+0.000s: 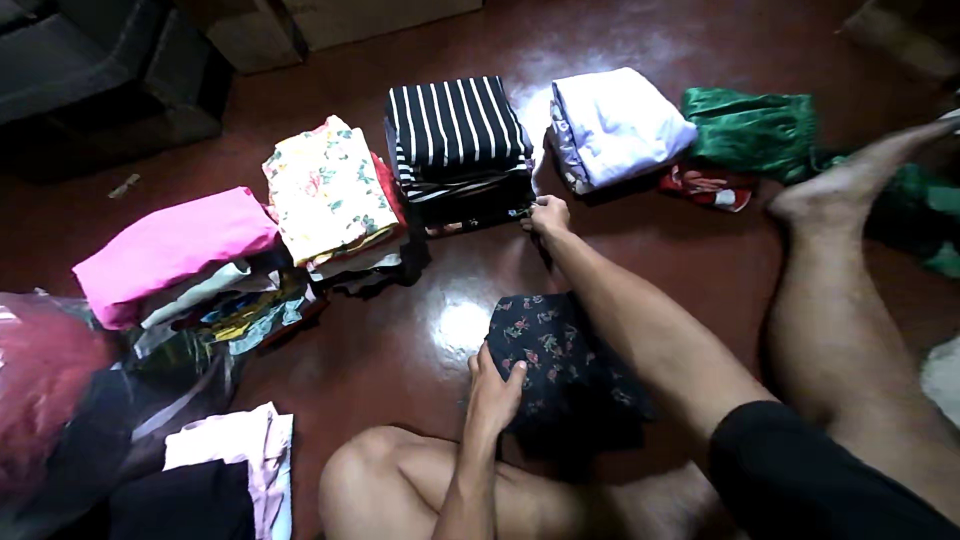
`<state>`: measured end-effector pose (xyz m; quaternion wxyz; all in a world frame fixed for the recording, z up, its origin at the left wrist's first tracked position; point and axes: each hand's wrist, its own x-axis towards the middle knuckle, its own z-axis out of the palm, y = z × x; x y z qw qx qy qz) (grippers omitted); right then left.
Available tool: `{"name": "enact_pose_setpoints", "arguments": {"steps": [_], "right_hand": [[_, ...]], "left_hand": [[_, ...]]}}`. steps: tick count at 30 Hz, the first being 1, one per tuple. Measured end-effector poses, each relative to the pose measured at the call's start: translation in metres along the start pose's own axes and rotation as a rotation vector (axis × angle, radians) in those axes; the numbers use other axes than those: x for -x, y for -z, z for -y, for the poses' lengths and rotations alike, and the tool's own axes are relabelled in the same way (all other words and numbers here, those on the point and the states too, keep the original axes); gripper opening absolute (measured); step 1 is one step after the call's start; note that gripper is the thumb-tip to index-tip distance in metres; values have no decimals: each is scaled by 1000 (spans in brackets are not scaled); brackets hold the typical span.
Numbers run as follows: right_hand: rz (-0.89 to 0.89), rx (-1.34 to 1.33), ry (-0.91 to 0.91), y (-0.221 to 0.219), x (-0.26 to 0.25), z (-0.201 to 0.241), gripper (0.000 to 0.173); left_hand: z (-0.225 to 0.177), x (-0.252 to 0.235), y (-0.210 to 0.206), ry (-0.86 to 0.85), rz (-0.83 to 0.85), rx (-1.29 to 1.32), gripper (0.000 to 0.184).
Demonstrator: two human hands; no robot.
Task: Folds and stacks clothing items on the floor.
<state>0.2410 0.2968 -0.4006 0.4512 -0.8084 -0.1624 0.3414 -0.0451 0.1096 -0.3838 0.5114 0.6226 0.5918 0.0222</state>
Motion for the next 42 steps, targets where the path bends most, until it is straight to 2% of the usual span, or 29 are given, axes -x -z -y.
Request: {"name": "enact_pose_setpoints", "arguments": {"steps": [5,10,14,18,20,21,23,24,27,30,33,36,38,39,42], "right_hand": [[-22,-38,-51,24,15,-16,32],[-42,-33,-42,66,29,-39,31],[55,93,82,113,36,-46,37],[123,65,102,160,71,-53,38],[151,104,124,177,92,-65,41],[152,151,137,182,105,-76,48],[100,267,147,180,136,-96,74],[85,315,136,175,155,-101,87],[88,506,84,142,207,-122,107],[11,758,159,108,216,-170,104],[-99,615,214,116,218,-174,96],[-172,539,83,136,231,-169,107],[-111,537,-20,138,236,-169,117],[-71,506,-58,136,234,-173,116],[-11,203,-56,133,221,-190,88]], "left_hand": [[0,-2,4,11,15,8,87],[-2,-2,2,11,15,-6,84],[-3,-5,5,15,15,-11,83],[0,-9,3,15,19,93,82],[5,-12,3,11,-49,193,81],[6,-10,5,5,-128,220,81],[3,-5,9,-18,-302,194,83],[-1,-3,9,-20,-336,175,85],[-4,-3,-1,20,-241,73,91],[-1,-6,-20,16,-213,-137,94],[4,-12,-13,14,-221,-129,90],[9,-5,-11,49,-233,-50,90],[7,-3,-17,77,-142,54,88],[7,-4,-22,91,-100,155,79],[6,-3,-22,98,18,609,50]]}}
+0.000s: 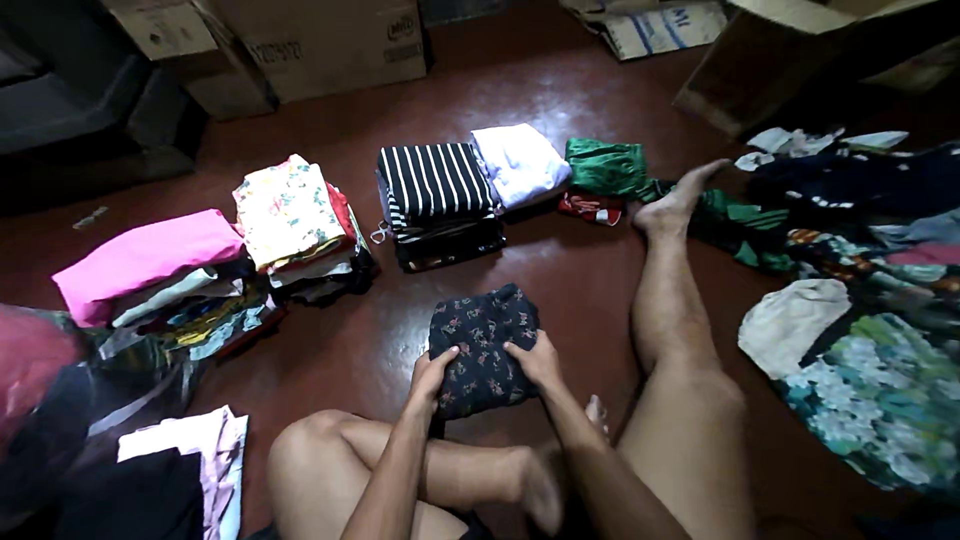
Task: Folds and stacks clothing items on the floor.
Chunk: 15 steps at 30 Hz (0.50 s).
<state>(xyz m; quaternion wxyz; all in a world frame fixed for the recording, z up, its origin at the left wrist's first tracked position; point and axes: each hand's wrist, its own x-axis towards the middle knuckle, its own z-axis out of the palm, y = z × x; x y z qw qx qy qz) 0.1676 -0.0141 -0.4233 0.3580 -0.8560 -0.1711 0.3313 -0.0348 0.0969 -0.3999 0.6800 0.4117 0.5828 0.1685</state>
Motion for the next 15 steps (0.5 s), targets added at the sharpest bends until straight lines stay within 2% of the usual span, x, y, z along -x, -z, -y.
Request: {"name": "enact_pose_setpoints", "arguments": {"steps": [2,5,8,11,13,15], "right_hand": [[53,-224,106,6,-2,5,79],[94,-345,321,39,11,56,77],[81,-338,492,84,13,149,70],[56,-357,653,118,-9,251,66],[15,-354,738,129,-33,314,66],[4,-354,771,129,-64,362,68]], "left_hand": [[-11,10,9,-98,69,164,49],[-56,37,14,-336,101,53,56],[-150,64,16,-562,82,-65,51],[-256,72,10,-712,66,-79,46],[-321,62,4,-763,79,4,42],[-369,38,3,-734,115,96,42]]}}
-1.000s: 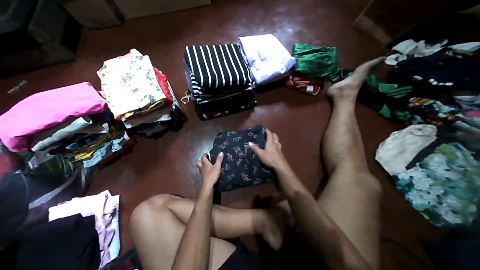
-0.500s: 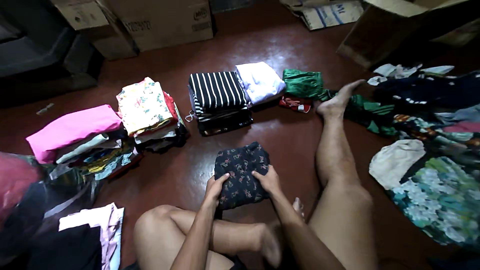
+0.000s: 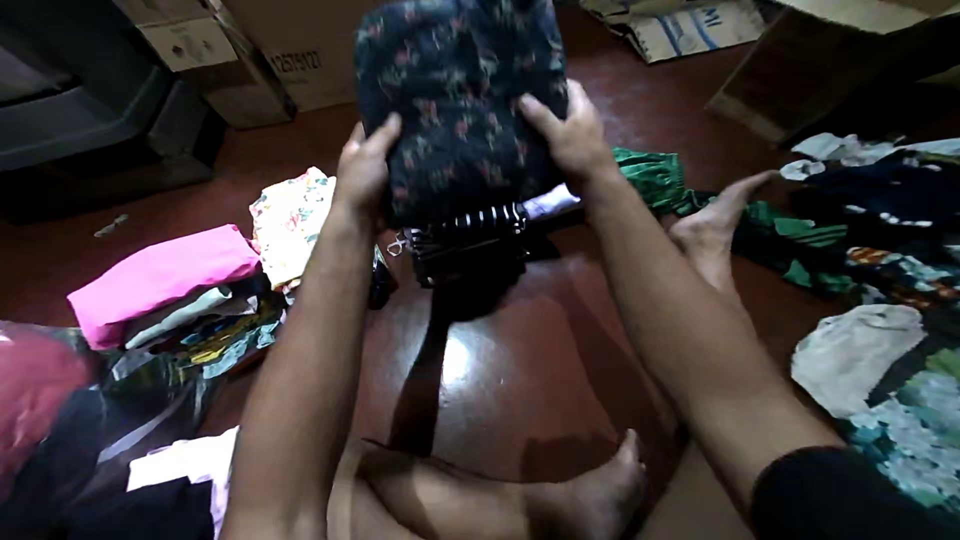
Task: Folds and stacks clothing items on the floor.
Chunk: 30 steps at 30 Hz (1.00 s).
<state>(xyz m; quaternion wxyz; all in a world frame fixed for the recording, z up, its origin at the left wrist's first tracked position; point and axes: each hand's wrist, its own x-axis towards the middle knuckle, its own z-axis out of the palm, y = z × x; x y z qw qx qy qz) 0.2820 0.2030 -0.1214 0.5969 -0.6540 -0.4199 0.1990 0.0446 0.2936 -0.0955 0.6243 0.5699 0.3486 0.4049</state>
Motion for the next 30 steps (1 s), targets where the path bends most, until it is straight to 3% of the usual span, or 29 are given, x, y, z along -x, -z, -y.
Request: {"name": "enact_pose_setpoints", "arguments": {"steps": [2,4,6,9,15,18,22,23,26,28,30], "right_hand": [[16,43,-57,-16,-38,-18,69],[67,202,-172,-34,-51,-59,70],[189,431,-305,-52,-38,-112,72],[216,485,-397,-65,-13,-167,80],[20,313,-253,-50,-17,-158,68],[-44,233,-138,-40,-10,-150,63],[-180,161,-22,-30,24,-160,64],[-236,99,-56,-34,36,-168,64],[-423,-78,-237,-62,70,-192,67],[-441,-151,-425,-81,82,-201,70],[-344,-266,-700,-90,82,-180,64]], "left_hand": [[8,-38,6,99,-20,26,42],[48,-65,11,230,-109,-183,44],[105,-74,19,393,-117,-429,55],[157,-74,29,467,-149,-408,62],[131,-76,27,344,-172,-312,57],[113,-72,32,140,-215,-625,76],[91,-25,0,-427,13,-1282,93],[97,-17,-13,-468,102,-1393,98],[134,-15,-42,-322,336,-1630,114],[162,-28,-49,-267,361,-1720,115],[171,-36,-50,-268,330,-1744,103]]}}
